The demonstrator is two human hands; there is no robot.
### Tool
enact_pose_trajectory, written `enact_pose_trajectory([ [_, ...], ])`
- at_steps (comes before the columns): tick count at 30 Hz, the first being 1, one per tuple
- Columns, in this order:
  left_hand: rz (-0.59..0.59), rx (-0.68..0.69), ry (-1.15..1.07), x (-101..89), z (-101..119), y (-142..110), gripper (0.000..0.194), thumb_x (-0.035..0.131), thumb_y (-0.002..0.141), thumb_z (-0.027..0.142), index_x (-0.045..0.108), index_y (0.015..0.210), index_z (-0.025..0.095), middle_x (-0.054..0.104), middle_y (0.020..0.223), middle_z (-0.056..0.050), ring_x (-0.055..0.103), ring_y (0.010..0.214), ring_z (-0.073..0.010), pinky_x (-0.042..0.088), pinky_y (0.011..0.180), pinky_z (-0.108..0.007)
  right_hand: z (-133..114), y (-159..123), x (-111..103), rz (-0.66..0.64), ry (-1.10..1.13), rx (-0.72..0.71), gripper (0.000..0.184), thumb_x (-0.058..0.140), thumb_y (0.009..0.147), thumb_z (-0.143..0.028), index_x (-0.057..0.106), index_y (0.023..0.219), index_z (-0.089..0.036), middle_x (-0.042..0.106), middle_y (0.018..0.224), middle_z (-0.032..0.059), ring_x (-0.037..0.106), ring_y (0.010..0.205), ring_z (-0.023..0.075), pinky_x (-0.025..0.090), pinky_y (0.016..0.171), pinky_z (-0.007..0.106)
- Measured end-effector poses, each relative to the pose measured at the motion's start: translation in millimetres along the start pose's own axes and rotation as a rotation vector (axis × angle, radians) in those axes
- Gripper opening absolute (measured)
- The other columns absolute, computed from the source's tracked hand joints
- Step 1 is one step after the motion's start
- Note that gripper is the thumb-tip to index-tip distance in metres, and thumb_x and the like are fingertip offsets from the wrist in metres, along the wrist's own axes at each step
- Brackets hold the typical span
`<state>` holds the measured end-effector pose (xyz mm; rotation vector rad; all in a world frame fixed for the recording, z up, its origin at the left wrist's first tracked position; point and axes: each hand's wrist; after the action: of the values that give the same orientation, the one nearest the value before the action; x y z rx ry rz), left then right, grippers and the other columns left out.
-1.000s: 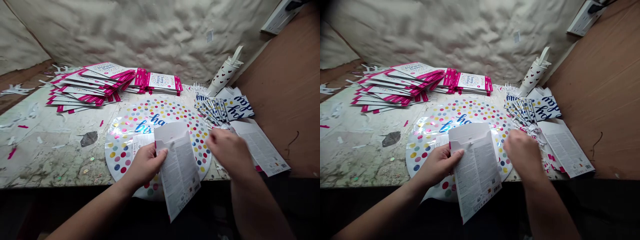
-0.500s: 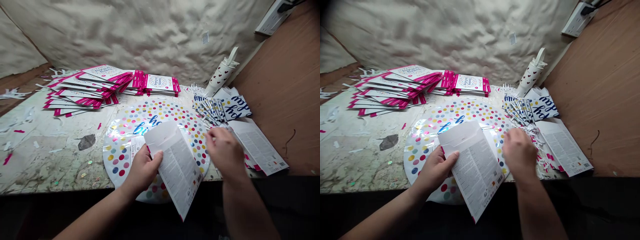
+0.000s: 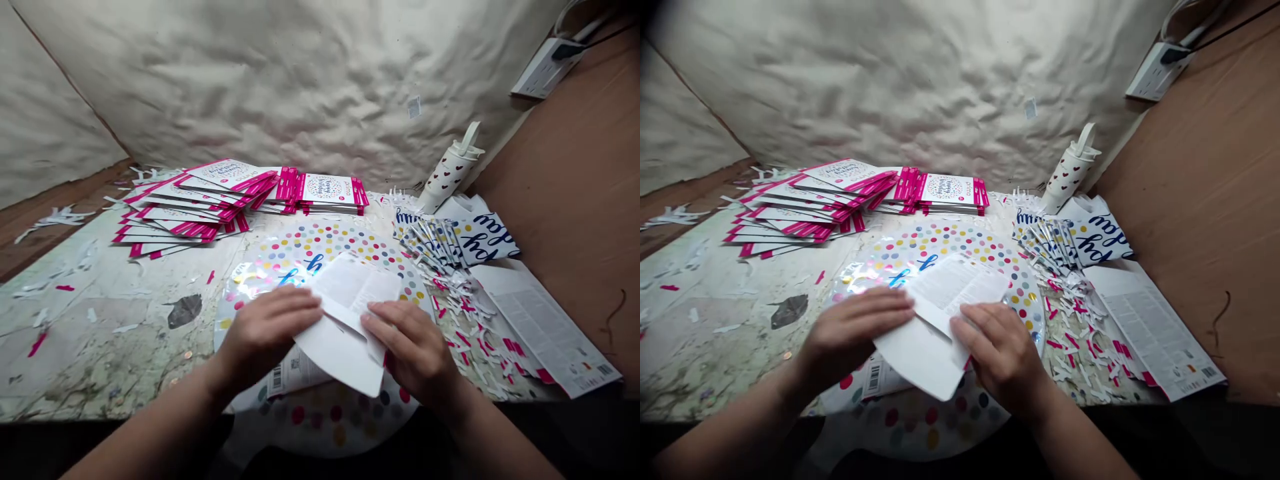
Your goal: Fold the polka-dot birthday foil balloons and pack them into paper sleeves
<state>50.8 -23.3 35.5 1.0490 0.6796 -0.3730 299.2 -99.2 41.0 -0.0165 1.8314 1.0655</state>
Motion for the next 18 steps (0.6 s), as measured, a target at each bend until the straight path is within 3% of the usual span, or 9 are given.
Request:
enact_pose_trajectory([
  [3, -0.191, 0.203, 0.146, 14.2, 2, -25, 0.026, 0.046, 0.086, 0.011, 0.059, 0.109, 0.015, 0.068, 0.100, -0.008, 0.061, 0.096, -0.0213, 0.051, 0.082, -0.034, -6, -20, 20, -0.074, -0.052, -0.097, 0.024, 0.047, 0.083, -0.009, 0.062, 0.102, -0.008, 0.068, 0.097, 0.0147, 0.061, 0.095, 0.0259, 0.052, 0.079, 0.041],
  [6, -0.311, 0.171, 0.178, 31.0, 12, -46, 0.024, 0.045, 0.087, 0.014, 0.060, 0.105, 0.012, 0.066, 0.099, -0.011, 0.059, 0.098, -0.0232, 0.050, 0.084, -0.038, -16, -37, 36, -0.186, -0.048, -0.090, 0.023, 0.047, 0.083, -0.006, 0.063, 0.099, -0.008, 0.068, 0.096, 0.0129, 0.061, 0.094, 0.0244, 0.053, 0.078, 0.037],
  [8, -0.400, 0.047, 0.109, 35.2, 17, -49, 0.023, 0.047, 0.087, 0.022, 0.061, 0.103, 0.015, 0.064, 0.103, -0.011, 0.056, 0.101, -0.0238, 0.048, 0.087, -0.039, -18, -40, 40, -0.278, 0.047, 0.044, 0.021, 0.047, 0.084, -0.010, 0.063, 0.098, -0.011, 0.066, 0.097, 0.0118, 0.060, 0.093, 0.0234, 0.052, 0.079, 0.036],
  [11, -0.526, -0.259, -0.011, 35.6, 14, -36, 0.020, 0.047, 0.087, 0.032, 0.063, 0.086, 0.020, 0.061, 0.095, -0.006, 0.055, 0.092, -0.0210, 0.047, 0.081, -0.036, -11, -29, 39, -0.434, 0.249, 0.360, 0.014, 0.049, 0.086, -0.020, 0.062, 0.083, -0.017, 0.064, 0.086, 0.0058, 0.059, 0.081, 0.0175, 0.051, 0.073, 0.031],
  [14, -0.596, -0.532, 0.072, 37.2, 6, -17, 0.023, 0.052, 0.083, 0.040, 0.055, 0.079, 0.018, 0.058, 0.084, -0.005, 0.054, 0.080, -0.0211, 0.045, 0.069, -0.034, -1, -11, 37, -0.529, 0.221, 0.604, 0.006, 0.054, 0.083, -0.023, 0.058, 0.082, -0.018, 0.061, 0.081, 0.0028, 0.057, 0.074, 0.0152, 0.049, 0.065, 0.028],
  [18, -0.676, -0.618, 0.139, 39.4, -5, -5, 0.026, 0.056, 0.078, 0.043, 0.050, 0.080, 0.018, 0.055, 0.080, -0.004, 0.053, 0.074, -0.0216, 0.040, 0.062, -0.031, 3, 2, 37, -0.519, 0.040, 0.520, 0.013, 0.054, 0.083, -0.022, 0.059, 0.094, -0.020, 0.060, 0.093, 0.0060, 0.055, 0.088, 0.0203, 0.045, 0.075, 0.034],
])
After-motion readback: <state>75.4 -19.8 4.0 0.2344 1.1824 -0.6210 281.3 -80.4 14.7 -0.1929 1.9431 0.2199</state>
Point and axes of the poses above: each hand's wrist, its own y-axis towards the middle knuckle, its own x-axis out of the palm, z = x × y
